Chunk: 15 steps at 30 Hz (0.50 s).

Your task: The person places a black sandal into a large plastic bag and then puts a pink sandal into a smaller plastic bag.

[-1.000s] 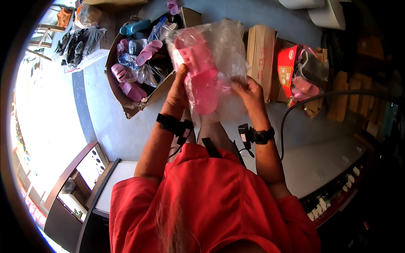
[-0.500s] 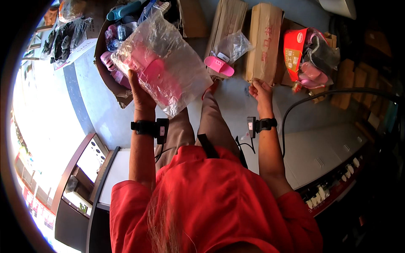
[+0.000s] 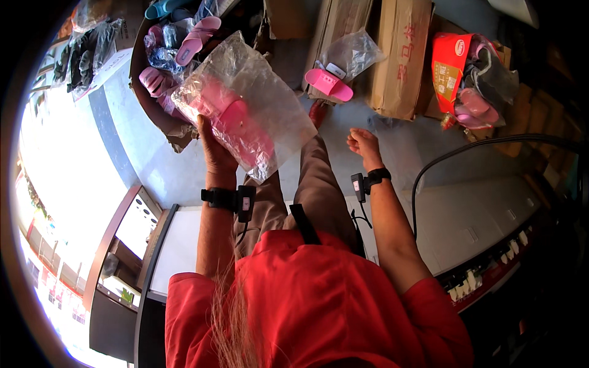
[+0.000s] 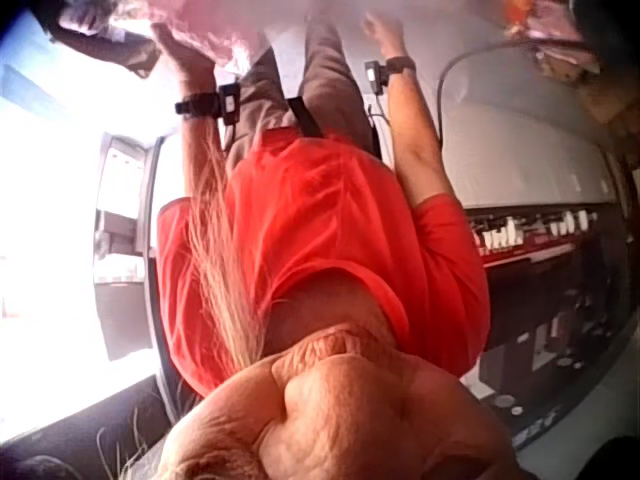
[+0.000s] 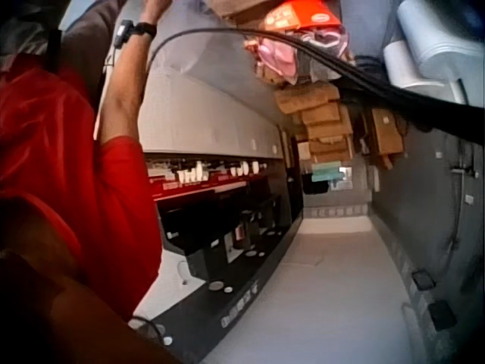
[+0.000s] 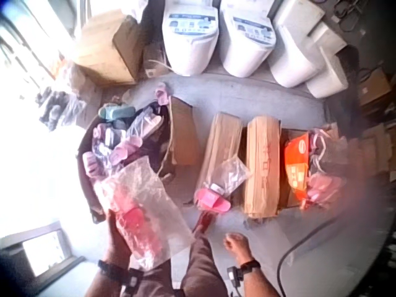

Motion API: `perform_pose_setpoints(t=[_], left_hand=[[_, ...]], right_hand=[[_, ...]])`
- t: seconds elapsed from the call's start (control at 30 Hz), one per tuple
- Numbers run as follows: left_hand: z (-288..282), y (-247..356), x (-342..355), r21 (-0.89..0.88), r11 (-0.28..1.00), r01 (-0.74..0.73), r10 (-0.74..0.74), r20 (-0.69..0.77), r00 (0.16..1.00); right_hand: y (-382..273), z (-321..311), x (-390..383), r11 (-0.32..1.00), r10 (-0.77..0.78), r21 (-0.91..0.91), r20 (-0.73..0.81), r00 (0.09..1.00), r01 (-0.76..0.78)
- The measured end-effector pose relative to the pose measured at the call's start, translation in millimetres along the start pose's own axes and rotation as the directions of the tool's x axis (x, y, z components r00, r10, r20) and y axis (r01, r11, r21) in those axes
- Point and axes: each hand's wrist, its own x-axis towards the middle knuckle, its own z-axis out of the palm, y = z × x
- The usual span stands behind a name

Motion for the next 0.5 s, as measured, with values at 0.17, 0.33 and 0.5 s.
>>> perform_pose_setpoints(t=[0.17,0.33,0.5], left_hand=[[-13,-12,5,-0.006,0.995,0.104,-0.103,0.087,0.991],[5,-25,-7,0.089,0.961,0.262,-0.276,0.222,0.935],[25,-33,-19,0.161,0.929,0.332,-0.369,0.405,0.836]], right_hand=[[-55,34,-33,0.993,-0.115,0.055,0.132,0.985,0.109],[-130,73,-59,0.948,-0.295,0.213,0.305,0.906,0.238],[-180,92,-61,0.895,-0.446,0.202,0.365,0.817,0.398]])
